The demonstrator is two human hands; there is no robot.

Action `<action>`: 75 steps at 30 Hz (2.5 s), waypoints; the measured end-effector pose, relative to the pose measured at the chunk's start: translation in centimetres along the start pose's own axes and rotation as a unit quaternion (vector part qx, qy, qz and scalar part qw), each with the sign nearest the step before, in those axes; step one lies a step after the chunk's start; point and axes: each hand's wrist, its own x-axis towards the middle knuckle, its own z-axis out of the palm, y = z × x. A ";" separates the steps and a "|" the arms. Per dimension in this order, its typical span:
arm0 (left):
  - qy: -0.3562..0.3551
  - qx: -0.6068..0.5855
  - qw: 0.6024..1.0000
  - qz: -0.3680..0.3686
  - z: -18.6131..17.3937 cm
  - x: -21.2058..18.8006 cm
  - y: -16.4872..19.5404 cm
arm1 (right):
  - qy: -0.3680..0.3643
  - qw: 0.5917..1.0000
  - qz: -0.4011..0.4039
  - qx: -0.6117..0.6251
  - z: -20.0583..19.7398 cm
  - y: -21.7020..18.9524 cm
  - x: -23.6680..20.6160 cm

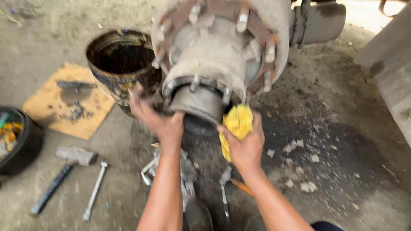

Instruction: The person cleans a vehicle wheel hub assembly using a yellow rag and a grey cloth, wiping grease and debris from the bearing area. They handle a metal ring and use a hammer to tap the hub while another person assists nearby.

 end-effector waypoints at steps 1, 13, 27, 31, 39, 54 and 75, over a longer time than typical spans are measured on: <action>0.010 -0.016 1.000 -0.013 0.3 -0.5 0.1 | -0.013 0.999 0.028 -0.025 0.1 -0.1 0.3; -0.075 -0.083 0.993 -0.027 0.7 -2.2 -0.4 | -0.113 0.948 0.241 0.176 1.6 10.7 -4.8; -0.212 -0.044 0.976 0.002 -5.8 -3.9 -0.5 | -0.101 0.844 0.321 0.419 15.6 9.6 -8.1; 0.019 -0.196 0.677 -0.709 -10.2 -10.0 -4.7 | -0.122 0.775 0.378 0.491 16.5 9.0 -8.7; 0.008 -0.521 0.545 -0.657 -7.7 -10.4 -10.6 | -0.203 0.682 0.443 0.545 15.4 6.4 -8.0; 0.098 -0.460 0.667 -0.578 -6.3 5.9 -9.4 | -0.068 0.997 -0.021 -0.034 -0.7 1.8 -5.0; 0.070 -0.542 0.682 -0.486 -5.5 3.6 -11.2 | 0.040 0.993 -0.114 0.000 1.8 4.3 -0.1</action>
